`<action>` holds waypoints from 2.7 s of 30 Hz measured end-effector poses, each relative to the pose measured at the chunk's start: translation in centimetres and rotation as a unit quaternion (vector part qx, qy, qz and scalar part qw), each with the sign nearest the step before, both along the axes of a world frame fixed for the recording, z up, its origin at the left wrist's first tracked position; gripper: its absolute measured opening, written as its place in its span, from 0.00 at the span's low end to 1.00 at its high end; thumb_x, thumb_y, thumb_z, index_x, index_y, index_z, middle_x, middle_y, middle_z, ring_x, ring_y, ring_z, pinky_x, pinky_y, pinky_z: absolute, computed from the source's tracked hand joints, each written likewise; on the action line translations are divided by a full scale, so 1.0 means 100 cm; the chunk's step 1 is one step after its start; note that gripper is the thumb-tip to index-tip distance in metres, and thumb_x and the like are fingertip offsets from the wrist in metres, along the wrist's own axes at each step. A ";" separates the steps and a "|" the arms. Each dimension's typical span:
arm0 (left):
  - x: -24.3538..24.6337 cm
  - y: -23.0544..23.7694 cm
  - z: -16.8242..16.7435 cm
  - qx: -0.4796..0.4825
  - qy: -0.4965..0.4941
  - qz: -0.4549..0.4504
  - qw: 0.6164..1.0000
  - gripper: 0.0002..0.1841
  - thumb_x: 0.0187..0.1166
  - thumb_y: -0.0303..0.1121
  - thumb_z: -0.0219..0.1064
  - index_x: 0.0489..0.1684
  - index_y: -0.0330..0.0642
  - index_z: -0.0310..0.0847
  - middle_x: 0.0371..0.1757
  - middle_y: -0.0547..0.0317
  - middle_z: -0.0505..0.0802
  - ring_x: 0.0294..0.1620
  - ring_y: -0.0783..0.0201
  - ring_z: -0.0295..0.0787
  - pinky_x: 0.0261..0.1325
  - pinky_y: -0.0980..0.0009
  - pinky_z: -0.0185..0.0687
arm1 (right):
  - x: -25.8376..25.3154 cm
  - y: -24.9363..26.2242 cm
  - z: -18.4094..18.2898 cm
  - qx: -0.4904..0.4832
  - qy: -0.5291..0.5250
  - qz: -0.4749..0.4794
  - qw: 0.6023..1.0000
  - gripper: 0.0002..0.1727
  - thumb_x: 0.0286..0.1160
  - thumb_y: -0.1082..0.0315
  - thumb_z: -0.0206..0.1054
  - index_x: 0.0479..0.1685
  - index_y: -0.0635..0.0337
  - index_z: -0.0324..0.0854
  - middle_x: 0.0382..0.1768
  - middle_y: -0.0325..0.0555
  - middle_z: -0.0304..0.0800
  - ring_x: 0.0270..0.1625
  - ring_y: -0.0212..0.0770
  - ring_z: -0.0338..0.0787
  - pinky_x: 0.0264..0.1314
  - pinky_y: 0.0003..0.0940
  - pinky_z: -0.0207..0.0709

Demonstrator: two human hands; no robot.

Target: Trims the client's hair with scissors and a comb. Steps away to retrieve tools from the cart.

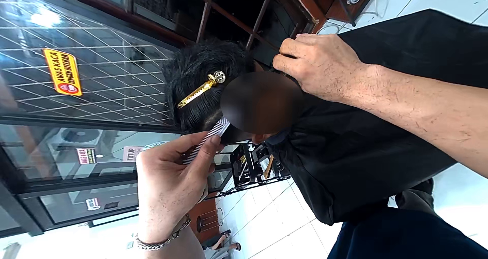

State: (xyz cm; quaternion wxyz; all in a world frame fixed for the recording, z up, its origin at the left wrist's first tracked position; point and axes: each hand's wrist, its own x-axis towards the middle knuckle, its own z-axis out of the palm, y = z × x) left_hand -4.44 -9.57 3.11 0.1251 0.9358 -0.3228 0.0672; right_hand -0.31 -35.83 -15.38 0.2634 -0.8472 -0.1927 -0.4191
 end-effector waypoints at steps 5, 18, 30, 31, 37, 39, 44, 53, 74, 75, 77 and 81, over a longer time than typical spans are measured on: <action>-0.007 0.005 -0.009 0.080 0.045 0.025 0.996 0.12 0.82 0.42 0.65 0.37 0.46 0.92 0.27 0.76 0.93 0.19 0.87 0.83 0.21 0.89 0.79 | -0.005 -0.010 -0.004 0.013 0.004 -0.004 1.000 0.12 0.79 0.75 0.57 0.55 0.65 0.80 0.50 0.61 0.84 0.56 0.63 0.88 0.66 0.56 0.79; -0.007 0.004 -0.007 0.051 0.005 0.037 0.998 0.12 0.82 0.40 0.67 0.38 0.43 0.92 0.28 0.74 0.93 0.21 0.88 0.83 0.22 0.91 0.78 | 0.004 -0.008 -0.031 0.012 -0.003 0.011 1.000 0.12 0.81 0.77 0.54 0.53 0.66 0.81 0.48 0.62 0.85 0.53 0.63 0.90 0.63 0.55 0.81; -0.015 0.015 -0.008 0.080 0.028 0.064 0.994 0.13 0.82 0.41 0.66 0.39 0.42 0.92 0.27 0.74 0.93 0.20 0.89 0.82 0.22 0.91 0.78 | 0.004 -0.006 -0.042 0.015 0.026 0.023 0.999 0.13 0.75 0.74 0.59 0.55 0.66 0.81 0.50 0.63 0.85 0.59 0.65 0.88 0.74 0.61 0.74; -0.015 0.015 -0.008 0.073 0.020 0.067 0.995 0.12 0.82 0.40 0.66 0.38 0.42 0.92 0.27 0.75 0.93 0.20 0.90 0.82 0.22 0.91 0.78 | 0.005 -0.006 -0.042 0.015 0.030 0.023 0.999 0.13 0.75 0.74 0.59 0.55 0.66 0.81 0.51 0.63 0.85 0.59 0.66 0.88 0.75 0.62 0.74; -0.015 0.014 -0.007 0.055 0.003 0.053 0.997 0.12 0.83 0.39 0.65 0.40 0.40 0.91 0.29 0.74 0.93 0.22 0.89 0.83 0.23 0.91 0.78 | 0.006 -0.003 -0.043 0.009 0.027 0.029 0.999 0.13 0.76 0.74 0.58 0.55 0.65 0.80 0.50 0.63 0.84 0.58 0.65 0.88 0.73 0.61 0.74; -0.014 0.014 -0.006 0.047 0.004 0.048 0.998 0.12 0.83 0.38 0.66 0.40 0.40 0.91 0.29 0.74 0.94 0.22 0.89 0.84 0.23 0.91 0.79 | 0.009 -0.001 -0.044 0.004 0.018 0.034 0.999 0.13 0.76 0.73 0.59 0.56 0.65 0.81 0.51 0.62 0.84 0.58 0.65 0.88 0.75 0.62 0.74; -0.013 0.014 -0.005 0.036 0.000 0.035 0.999 0.12 0.83 0.37 0.66 0.40 0.39 0.91 0.29 0.73 0.93 0.22 0.88 0.83 0.23 0.91 0.79 | 0.015 0.001 -0.036 -0.003 0.013 0.043 0.999 0.17 0.67 0.72 0.66 0.57 0.63 0.81 0.53 0.63 0.85 0.59 0.66 0.88 0.81 0.63 0.68; -0.012 0.017 -0.008 0.012 0.007 0.018 1.000 0.11 0.83 0.36 0.66 0.41 0.39 0.91 0.30 0.73 0.94 0.22 0.88 0.83 0.23 0.91 0.79 | 0.015 0.003 -0.025 -0.020 -0.035 0.036 0.999 0.13 0.79 0.77 0.56 0.55 0.64 0.83 0.50 0.61 0.87 0.56 0.63 0.90 0.75 0.57 0.76; -0.003 0.012 -0.020 0.004 0.026 0.037 0.999 0.10 0.82 0.36 0.66 0.38 0.42 0.91 0.29 0.74 0.94 0.20 0.86 0.84 0.21 0.89 0.80 | 0.010 0.011 -0.019 -0.037 -0.083 -0.011 0.996 0.11 0.83 0.81 0.52 0.45 0.67 0.83 0.39 0.57 0.87 0.39 0.57 0.90 0.49 0.50 0.84; -0.004 0.012 -0.021 0.001 0.020 0.032 0.999 0.10 0.82 0.36 0.66 0.38 0.41 0.90 0.29 0.74 0.93 0.21 0.86 0.84 0.22 0.89 0.80 | 0.010 0.010 -0.021 -0.035 -0.083 -0.010 0.996 0.12 0.83 0.81 0.52 0.46 0.67 0.83 0.40 0.58 0.87 0.39 0.58 0.90 0.50 0.50 0.84; -0.006 0.011 -0.023 -0.005 0.007 0.026 1.000 0.10 0.82 0.36 0.66 0.39 0.40 0.90 0.29 0.74 0.93 0.21 0.87 0.84 0.23 0.89 0.80 | 0.009 0.009 -0.023 -0.036 -0.085 -0.008 0.996 0.12 0.83 0.81 0.52 0.47 0.67 0.83 0.42 0.58 0.88 0.41 0.58 0.91 0.54 0.50 0.84; -0.009 0.011 -0.031 -0.033 -0.017 0.015 0.999 0.10 0.82 0.33 0.66 0.39 0.36 0.90 0.29 0.72 0.93 0.21 0.86 0.84 0.23 0.89 0.81 | 0.010 0.004 -0.029 -0.040 -0.089 0.000 0.995 0.12 0.84 0.79 0.52 0.51 0.66 0.82 0.46 0.60 0.88 0.48 0.61 0.93 0.69 0.56 0.81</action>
